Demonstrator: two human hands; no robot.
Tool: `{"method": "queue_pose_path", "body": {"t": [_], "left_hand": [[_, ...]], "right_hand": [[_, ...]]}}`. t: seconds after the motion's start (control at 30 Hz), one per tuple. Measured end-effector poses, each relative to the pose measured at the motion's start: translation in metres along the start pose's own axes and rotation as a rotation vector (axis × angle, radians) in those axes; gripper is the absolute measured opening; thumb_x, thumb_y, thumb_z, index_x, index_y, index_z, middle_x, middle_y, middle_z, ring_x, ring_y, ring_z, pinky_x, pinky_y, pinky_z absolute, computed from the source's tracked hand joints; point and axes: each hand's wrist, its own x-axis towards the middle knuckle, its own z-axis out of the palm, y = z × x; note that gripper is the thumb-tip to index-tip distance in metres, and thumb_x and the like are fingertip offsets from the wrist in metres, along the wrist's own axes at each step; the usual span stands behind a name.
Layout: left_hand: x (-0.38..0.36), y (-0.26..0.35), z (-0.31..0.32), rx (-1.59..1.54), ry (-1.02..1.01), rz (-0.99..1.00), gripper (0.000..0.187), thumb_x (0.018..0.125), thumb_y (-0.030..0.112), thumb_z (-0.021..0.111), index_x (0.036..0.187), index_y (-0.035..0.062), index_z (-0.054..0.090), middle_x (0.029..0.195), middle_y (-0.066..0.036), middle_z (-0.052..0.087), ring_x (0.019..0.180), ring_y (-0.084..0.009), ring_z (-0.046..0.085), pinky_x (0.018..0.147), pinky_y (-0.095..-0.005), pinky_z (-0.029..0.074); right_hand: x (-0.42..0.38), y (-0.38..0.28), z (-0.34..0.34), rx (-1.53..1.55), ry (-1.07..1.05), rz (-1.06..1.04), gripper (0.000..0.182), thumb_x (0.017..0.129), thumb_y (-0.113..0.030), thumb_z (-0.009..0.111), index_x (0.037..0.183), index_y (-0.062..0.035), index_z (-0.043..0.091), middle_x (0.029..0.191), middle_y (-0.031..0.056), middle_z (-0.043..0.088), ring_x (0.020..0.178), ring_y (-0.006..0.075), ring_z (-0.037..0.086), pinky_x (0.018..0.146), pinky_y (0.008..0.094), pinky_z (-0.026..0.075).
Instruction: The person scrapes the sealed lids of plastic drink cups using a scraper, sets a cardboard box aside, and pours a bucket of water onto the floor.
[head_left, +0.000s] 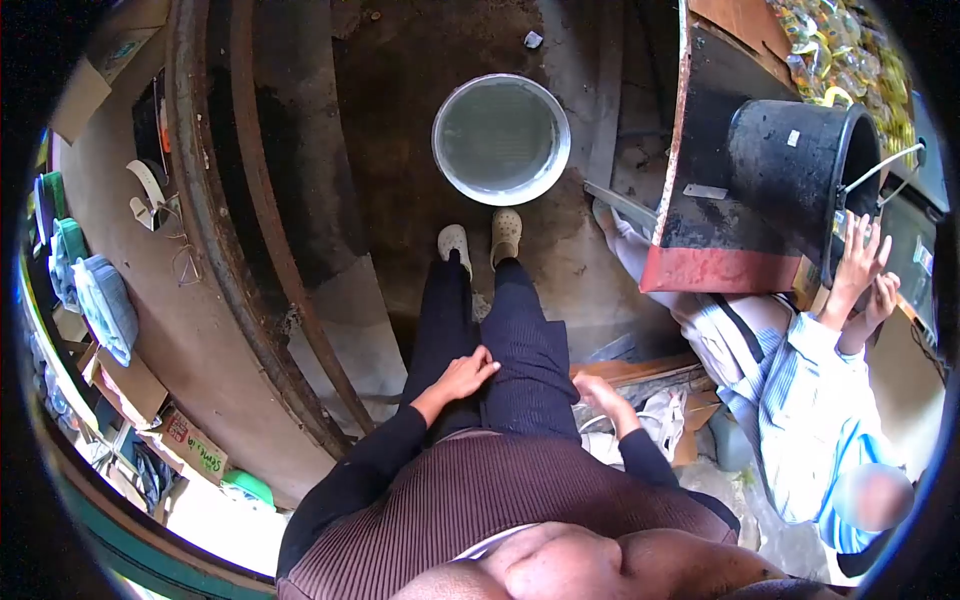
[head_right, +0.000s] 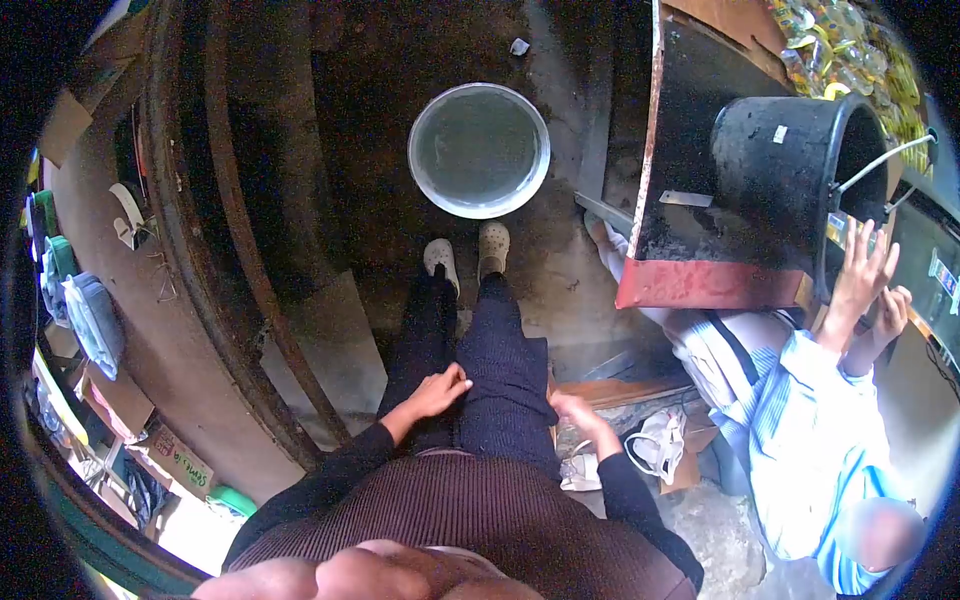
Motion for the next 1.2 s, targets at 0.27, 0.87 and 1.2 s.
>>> {"method": "queue_pose_path", "body": {"t": [0.27, 0.87, 1.2], "left_hand": [[0.119, -0.038, -0.025, -0.41, -0.155, -0.225, 0.058, 0.086, 0.057, 0.055, 0.099, 0.0005, 0.059, 0.094, -0.014, 0.062, 0.089, -0.0285, 0.06, 0.084, -0.0373, 0.049], [0.01, -0.003, 0.009, 0.408, 0.23, 0.423, 0.023, 0.069, 0.005, 0.061, 0.091, 0.0047, 0.056, 0.099, -0.013, 0.058, 0.1, -0.0338, 0.056, 0.083, -0.0433, 0.047], [0.018, -0.007, 0.04, 0.845, -0.167, 0.097, 0.036, 0.078, 0.038, 0.061, 0.096, 0.008, 0.07, 0.093, -0.018, 0.068, 0.095, -0.0303, 0.065, 0.099, -0.0509, 0.033]], "right_hand": [[0.13, -0.059, -0.004, -0.066, 0.111, -0.32, 0.055, 0.078, -0.01, 0.066, 0.129, -0.0071, 0.045, 0.109, 0.0074, 0.061, 0.103, 0.0189, 0.057, 0.089, 0.0326, 0.046], [-0.005, -0.001, 0.008, -0.856, 0.486, -0.821, 0.035, 0.065, 0.008, 0.057, 0.098, -0.001, 0.056, 0.092, 0.0151, 0.057, 0.086, 0.033, 0.059, 0.075, 0.0357, 0.047], [0.048, 0.073, -0.011, -0.678, 0.381, -0.433, 0.027, 0.082, -0.013, 0.05, 0.102, 0.0007, 0.062, 0.1, 0.0314, 0.057, 0.101, 0.0444, 0.057, 0.08, 0.0444, 0.047]]}}
